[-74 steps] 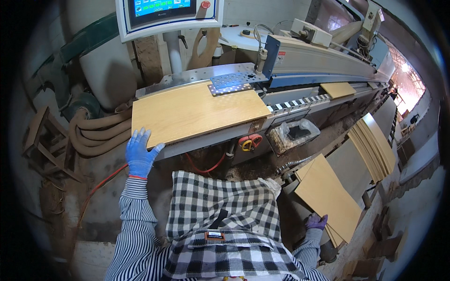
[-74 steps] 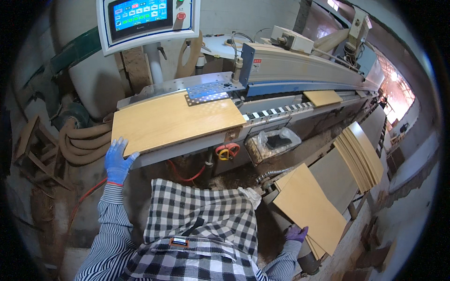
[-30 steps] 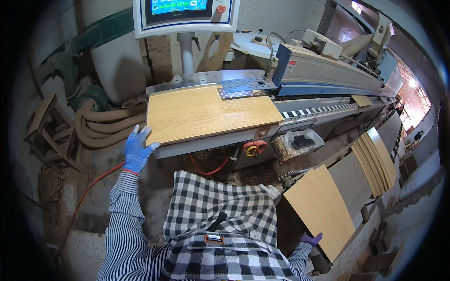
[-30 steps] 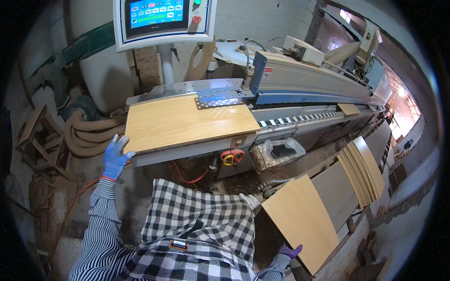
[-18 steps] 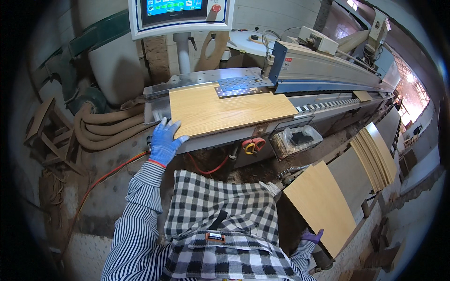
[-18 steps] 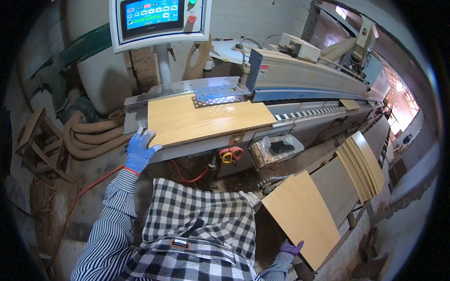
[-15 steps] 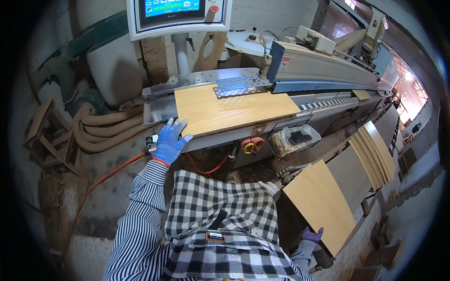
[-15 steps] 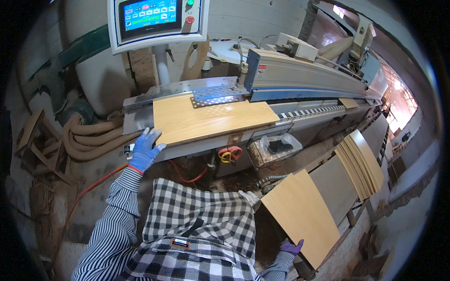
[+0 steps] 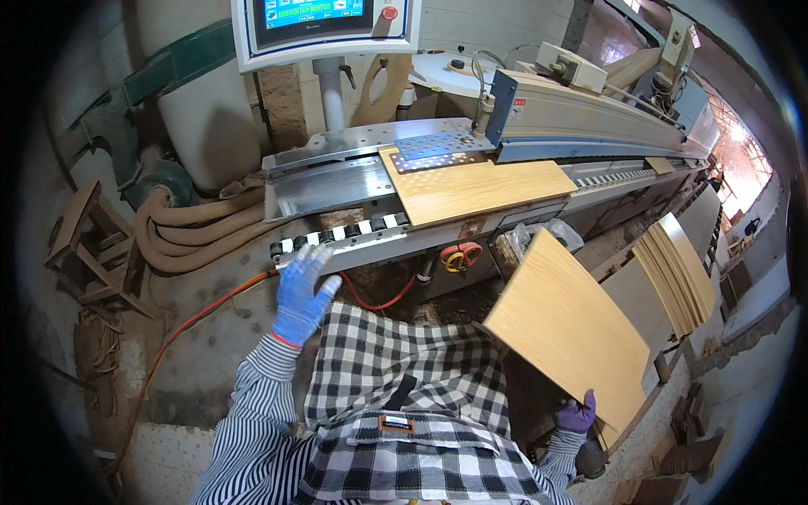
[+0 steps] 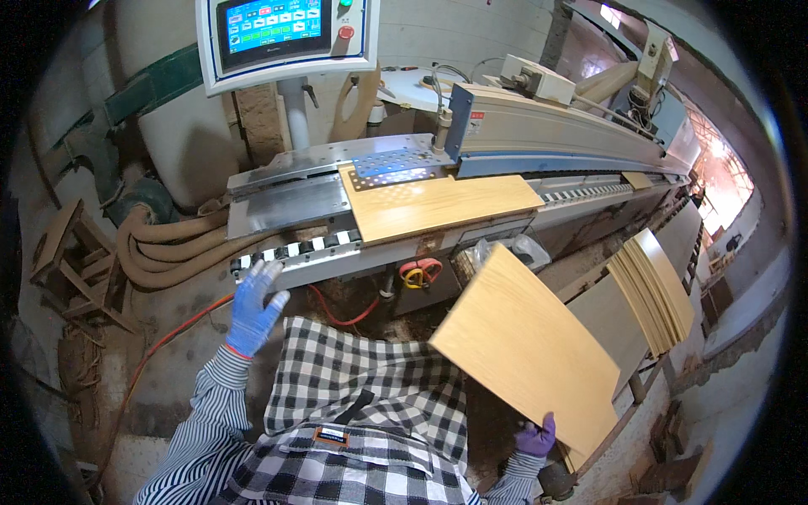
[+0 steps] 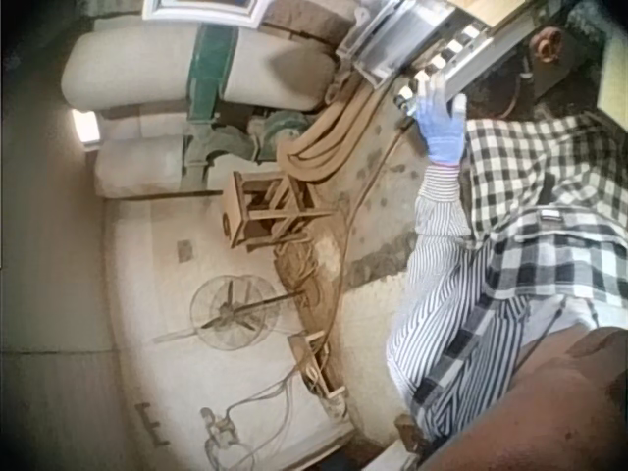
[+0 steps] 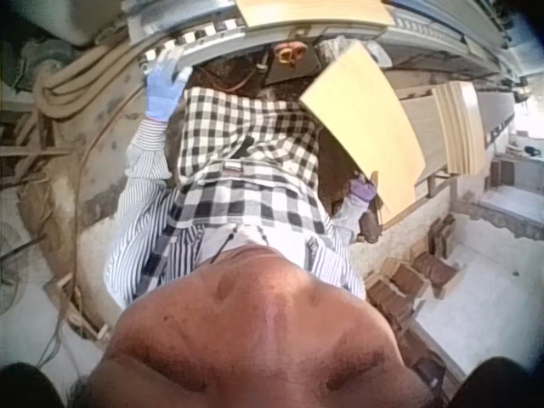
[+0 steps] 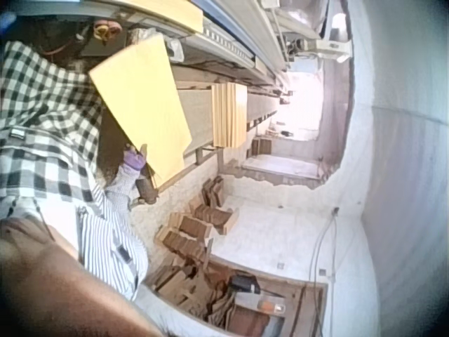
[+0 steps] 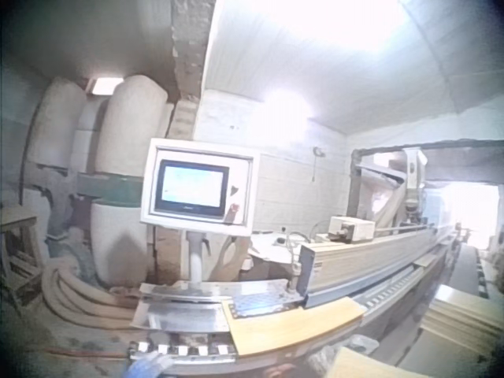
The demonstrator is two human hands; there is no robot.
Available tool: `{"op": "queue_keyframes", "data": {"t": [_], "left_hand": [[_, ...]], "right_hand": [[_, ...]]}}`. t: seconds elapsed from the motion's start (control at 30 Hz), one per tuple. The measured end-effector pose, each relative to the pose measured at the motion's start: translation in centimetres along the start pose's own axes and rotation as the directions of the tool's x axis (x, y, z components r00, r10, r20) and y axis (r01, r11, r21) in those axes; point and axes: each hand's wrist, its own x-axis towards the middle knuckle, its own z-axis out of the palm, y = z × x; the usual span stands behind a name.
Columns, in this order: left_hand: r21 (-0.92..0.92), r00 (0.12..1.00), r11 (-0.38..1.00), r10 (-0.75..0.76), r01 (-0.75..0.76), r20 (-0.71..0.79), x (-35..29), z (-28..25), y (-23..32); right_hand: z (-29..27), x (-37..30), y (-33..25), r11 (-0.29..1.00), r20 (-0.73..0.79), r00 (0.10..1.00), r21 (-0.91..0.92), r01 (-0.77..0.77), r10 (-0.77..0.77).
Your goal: The person repeatedly places rectangular wooden panels onto a CNC machine's conveyor, allows the machine to process them, then removes the finished panels and stacks them. The cycle repeats with multiple panels throughout the clip.
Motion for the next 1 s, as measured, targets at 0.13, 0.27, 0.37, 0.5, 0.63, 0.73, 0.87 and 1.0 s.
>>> {"op": "queue_keyframes", "data": {"t": [0.13,0.27,0.37,0.5,0.63,0.73,0.87,1.0], "left_hand": [[-0.020,0.986,0.997,0.070,-0.068,0.150,-1.7,-0.9,2.9],[0.071,0.939,0.965,0.226,-0.252,0.260,-2.6,-1.7,4.6],[0.259,0.955,0.931,0.203,-0.257,0.217,-3.3,-2.6,3.7],[0.369,0.988,0.922,0.068,-0.114,0.136,-4.9,-4.7,0.8],[0.312,0.997,0.950,-0.036,0.014,0.063,-6.2,-5.7,-1.4],[0.284,0.996,0.956,-0.086,0.074,0.032,-5.0,-5.8,-2.2],[0.303,0.987,0.940,-0.158,0.155,-0.016,-2.7,-4.2,-4.5],[0.313,0.983,0.932,-0.184,0.181,-0.019,0.6,-2.9,-6.0]], "right_hand": [[9.3,0.8,2.9,0.991,0.157,0.986,-0.114,0.073,-0.054],[18.0,0.6,5.4,0.908,0.455,0.800,-0.052,-0.415,0.391],[23.5,0.7,8.7,0.926,0.580,0.722,-0.251,-0.281,0.376],[31.0,-0.9,11.8,0.887,0.634,0.625,-0.264,-0.379,0.456],[35.9,-1.5,14.8,0.811,0.700,0.516,-0.158,-0.563,0.494],[37.7,-0.1,16.3,0.722,0.691,0.419,-0.216,-0.657,0.589],[37.1,1.7,16.2,0.833,0.796,0.417,-0.185,-0.521,0.438],[30.8,5.6,14.1,0.933,0.715,0.600,-0.261,-0.246,0.358]]}}
